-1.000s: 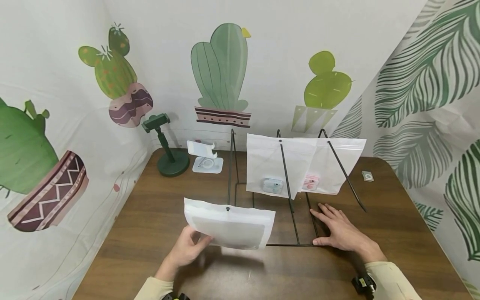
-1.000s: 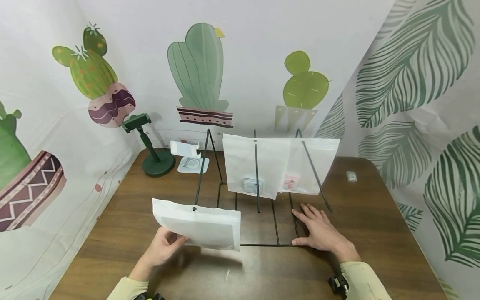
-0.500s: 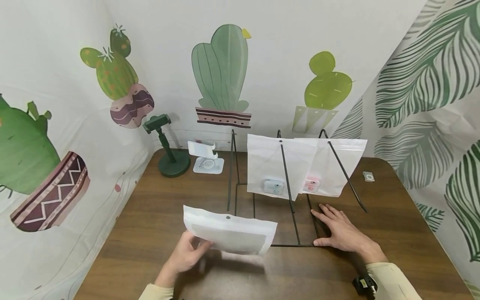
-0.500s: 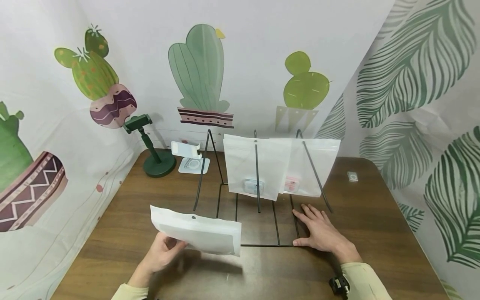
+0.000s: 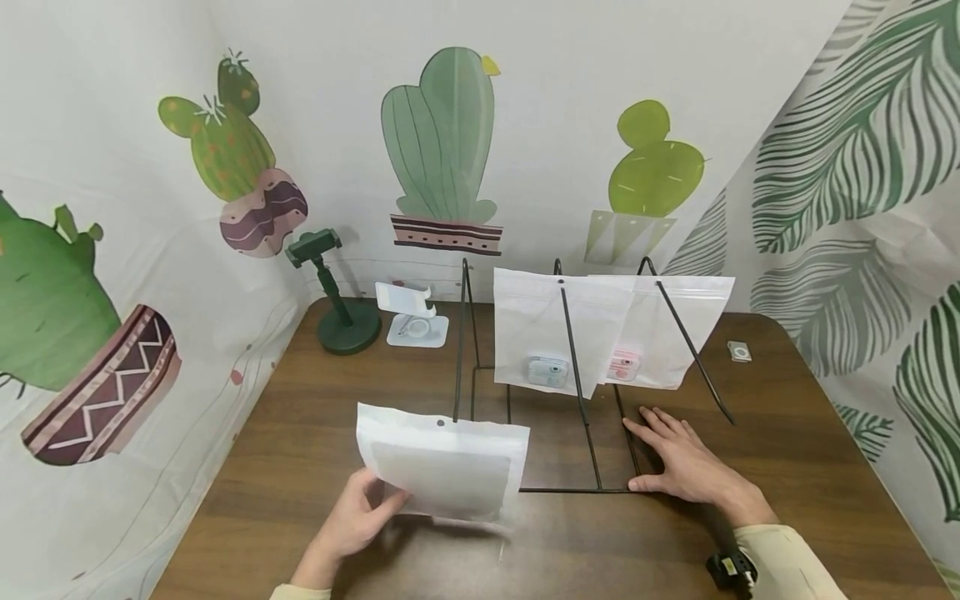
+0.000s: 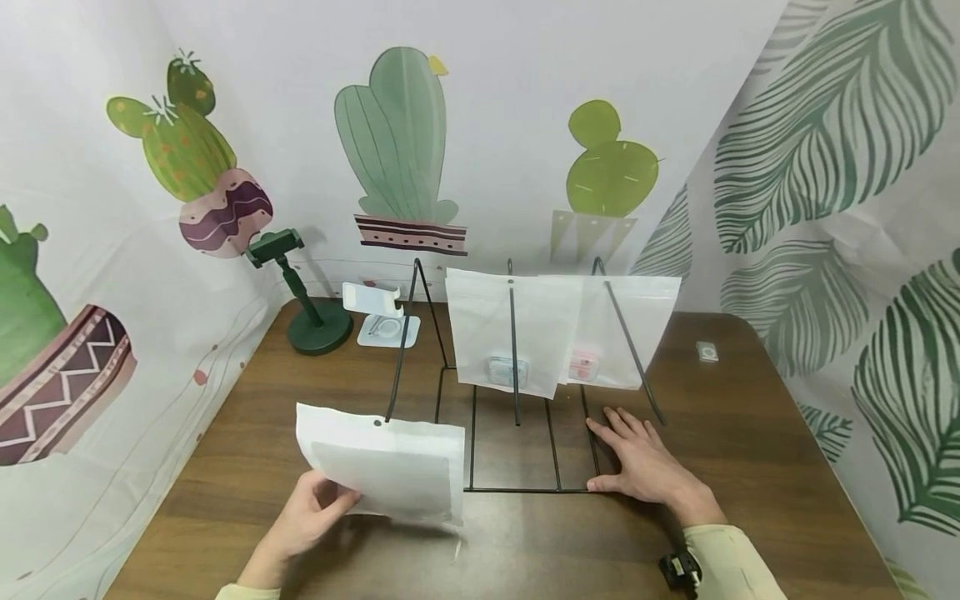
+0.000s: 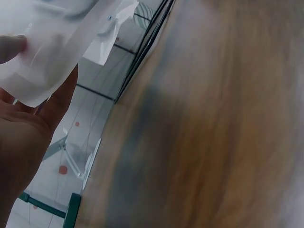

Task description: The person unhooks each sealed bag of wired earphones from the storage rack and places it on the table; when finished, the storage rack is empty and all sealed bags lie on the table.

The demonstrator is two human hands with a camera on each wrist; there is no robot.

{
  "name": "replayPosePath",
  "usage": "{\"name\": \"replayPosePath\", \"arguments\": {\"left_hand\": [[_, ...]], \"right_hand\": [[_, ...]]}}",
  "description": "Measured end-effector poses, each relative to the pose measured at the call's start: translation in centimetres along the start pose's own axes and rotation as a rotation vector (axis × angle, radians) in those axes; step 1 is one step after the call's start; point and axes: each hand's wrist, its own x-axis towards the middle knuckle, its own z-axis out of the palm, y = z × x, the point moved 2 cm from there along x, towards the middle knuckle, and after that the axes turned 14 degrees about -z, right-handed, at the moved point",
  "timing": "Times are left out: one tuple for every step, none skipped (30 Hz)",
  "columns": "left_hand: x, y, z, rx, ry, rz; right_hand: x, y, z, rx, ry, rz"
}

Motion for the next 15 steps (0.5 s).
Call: {"name": "replayPosePath", "arguments": {"left_hand": [[0.0, 0.0, -0.2, 0.001, 0.0, -0.008], [0.0, 0.0, -0.5, -0.005, -0.005, -0.018], [0.0, 0.0, -0.7, -0.017, -0.015, -0.026], [0.0, 0.0, -1.0, -0.032, -0.025, -0.032], [0.1, 0.0, -1.2, -0.041, -0.032, -0.031], [0.1, -0.1, -1.4, -0.053, -0.039, -0.036], [0.1, -0.2, -1.5, -0.068, -0.048, -0.043], [0.1, -0.3, -1.7, -0.081, -0.055, -0.049], [0.1, -0.5, -1.8, -0.088, -0.057, -0.05], [0.1, -0.6, -1.9, -0.091, -0.055, -0.055], [0.1, -0.8, -2.1, -0.095, -0.056, -0.059], [0.1, -0.9, -2.2, -0.099, -0.055, -0.065], [0.1, -1.1, -2.4, -0.1, -0.05, -0.081], [0.2, -1.2, -2.5, -0.101, -0.047, -0.098], [0.3, -1.4, -2.7, -0.101, -0.043, -0.115]], "right_hand": [[0.0, 0.0, 0.0, 0.003, -0.002, 0.001], [0.0, -0.1, 0.0, 0.006, -0.002, 0.001], [0.0, -0.1, -0.1, 0.006, -0.001, -0.002], [0.0, -0.1, -0.1, 0.005, 0.001, -0.002], [0.0, -0.1, -0.2, 0.004, 0.004, -0.005], [0.0, -0.1, -0.3, 0.004, 0.006, -0.006], [0.0, -0.1, -0.3, 0.001, 0.006, -0.006], [0.0, -0.1, -0.4, 0.001, 0.007, -0.007], [0.0, -0.1, -0.4, 0.001, 0.003, -0.007], [0.0, -0.1, -0.4, 0.003, -0.001, -0.004], [0.0, -0.1, -0.4, 0.007, -0.006, -0.004], [0.0, 0.0, -0.3, 0.01, -0.011, 0.0], [0.1, 0.0, -0.3, 0.013, -0.015, 0.0], [0.1, 0.0, -0.2, 0.018, -0.015, 0.001], [0.1, 0.0, -0.2, 0.019, -0.016, 0.002]]}}
